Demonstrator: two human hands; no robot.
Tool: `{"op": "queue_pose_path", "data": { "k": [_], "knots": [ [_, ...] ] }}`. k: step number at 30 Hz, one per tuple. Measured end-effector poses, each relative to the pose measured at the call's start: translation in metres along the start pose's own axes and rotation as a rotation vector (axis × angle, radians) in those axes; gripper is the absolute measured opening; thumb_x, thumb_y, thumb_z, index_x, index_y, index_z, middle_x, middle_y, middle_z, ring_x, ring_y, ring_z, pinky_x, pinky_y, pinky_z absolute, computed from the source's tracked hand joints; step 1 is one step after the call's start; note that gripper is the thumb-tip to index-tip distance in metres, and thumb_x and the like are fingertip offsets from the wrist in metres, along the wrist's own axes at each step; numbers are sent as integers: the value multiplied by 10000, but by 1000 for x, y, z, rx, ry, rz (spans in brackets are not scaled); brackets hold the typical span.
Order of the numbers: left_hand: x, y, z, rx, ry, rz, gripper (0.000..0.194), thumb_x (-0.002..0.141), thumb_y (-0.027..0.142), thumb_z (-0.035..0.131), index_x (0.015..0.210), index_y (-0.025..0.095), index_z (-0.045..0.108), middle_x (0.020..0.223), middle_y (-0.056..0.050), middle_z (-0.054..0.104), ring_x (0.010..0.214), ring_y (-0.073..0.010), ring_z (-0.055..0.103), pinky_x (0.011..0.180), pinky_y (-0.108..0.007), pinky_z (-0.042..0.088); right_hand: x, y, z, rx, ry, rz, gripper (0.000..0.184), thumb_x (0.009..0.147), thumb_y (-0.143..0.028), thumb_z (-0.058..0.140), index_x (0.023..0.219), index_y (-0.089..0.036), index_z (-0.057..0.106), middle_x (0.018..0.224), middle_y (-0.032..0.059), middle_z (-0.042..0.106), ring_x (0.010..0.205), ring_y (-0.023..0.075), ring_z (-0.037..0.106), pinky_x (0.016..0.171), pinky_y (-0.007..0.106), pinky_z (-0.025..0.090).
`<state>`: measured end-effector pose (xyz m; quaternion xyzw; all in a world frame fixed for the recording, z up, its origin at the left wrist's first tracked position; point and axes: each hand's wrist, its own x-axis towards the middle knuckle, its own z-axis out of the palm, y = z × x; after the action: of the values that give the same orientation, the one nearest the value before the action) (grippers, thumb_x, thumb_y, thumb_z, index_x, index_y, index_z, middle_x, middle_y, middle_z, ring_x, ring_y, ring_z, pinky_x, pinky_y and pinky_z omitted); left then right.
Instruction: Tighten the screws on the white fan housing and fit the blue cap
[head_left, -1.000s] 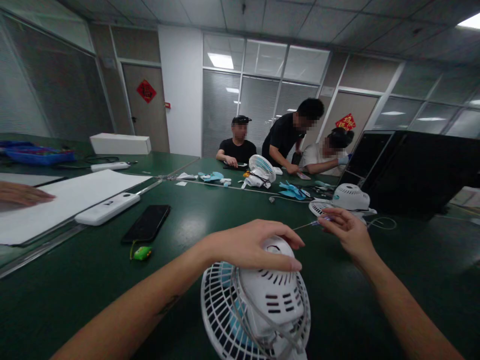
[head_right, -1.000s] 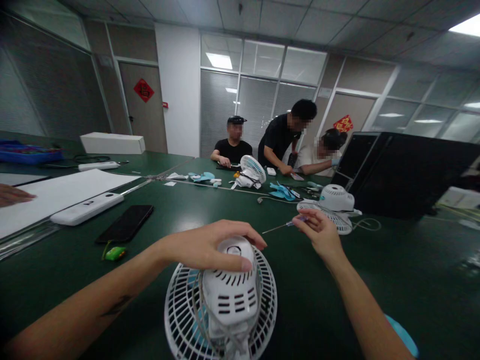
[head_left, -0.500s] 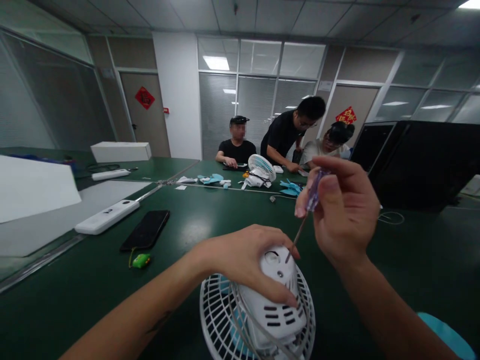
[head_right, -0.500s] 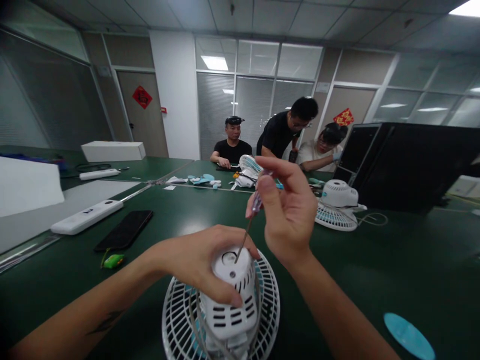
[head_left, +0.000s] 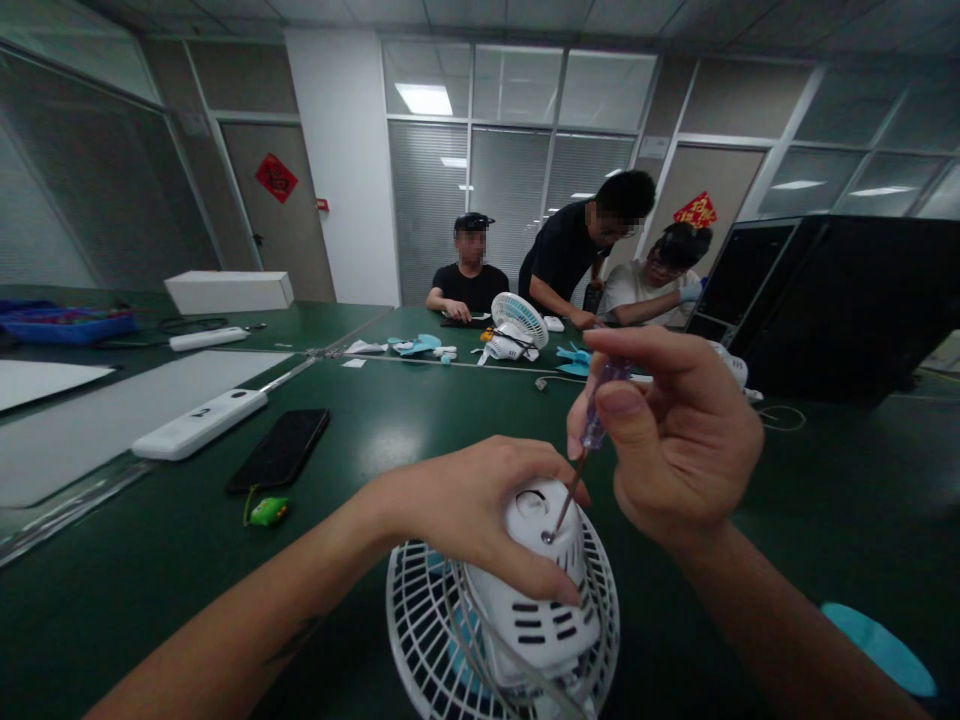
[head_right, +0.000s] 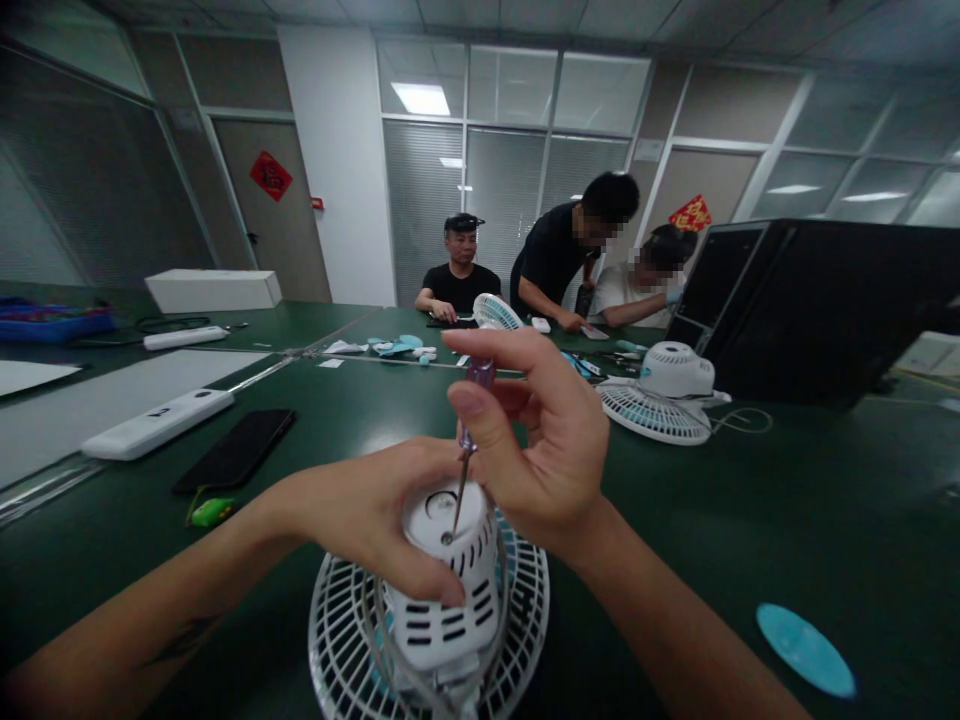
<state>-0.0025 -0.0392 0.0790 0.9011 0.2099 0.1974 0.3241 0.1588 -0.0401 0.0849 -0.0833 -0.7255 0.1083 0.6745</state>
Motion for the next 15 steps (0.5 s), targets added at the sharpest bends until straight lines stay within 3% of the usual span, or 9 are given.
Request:
{"op": "queue_pose_path", "data": {
  "k": [9, 15],
  "knots": [
    [0, 1, -1, 4, 2, 0, 522, 662, 383, 824, 1097, 136, 677, 1095, -97, 664, 994, -256, 617, 906, -372, 497, 2, -3, 2, -32, 43, -17, 222, 937, -184, 589, 1110, -301, 665, 909, -4, 620, 485, 60, 561, 370, 190, 499],
    [1, 0, -1, 20, -4, 8, 498, 677, 402, 818, 1081, 148, 677, 1044, -85, 664, 951, -244, 622, 882, -365, 506, 0, -1, 0, -54, 18, -31, 215, 927, -199, 604, 1117, -269, 675, 983, 20, 634, 567, 82, 599, 441, 207, 555]
  ]
}}
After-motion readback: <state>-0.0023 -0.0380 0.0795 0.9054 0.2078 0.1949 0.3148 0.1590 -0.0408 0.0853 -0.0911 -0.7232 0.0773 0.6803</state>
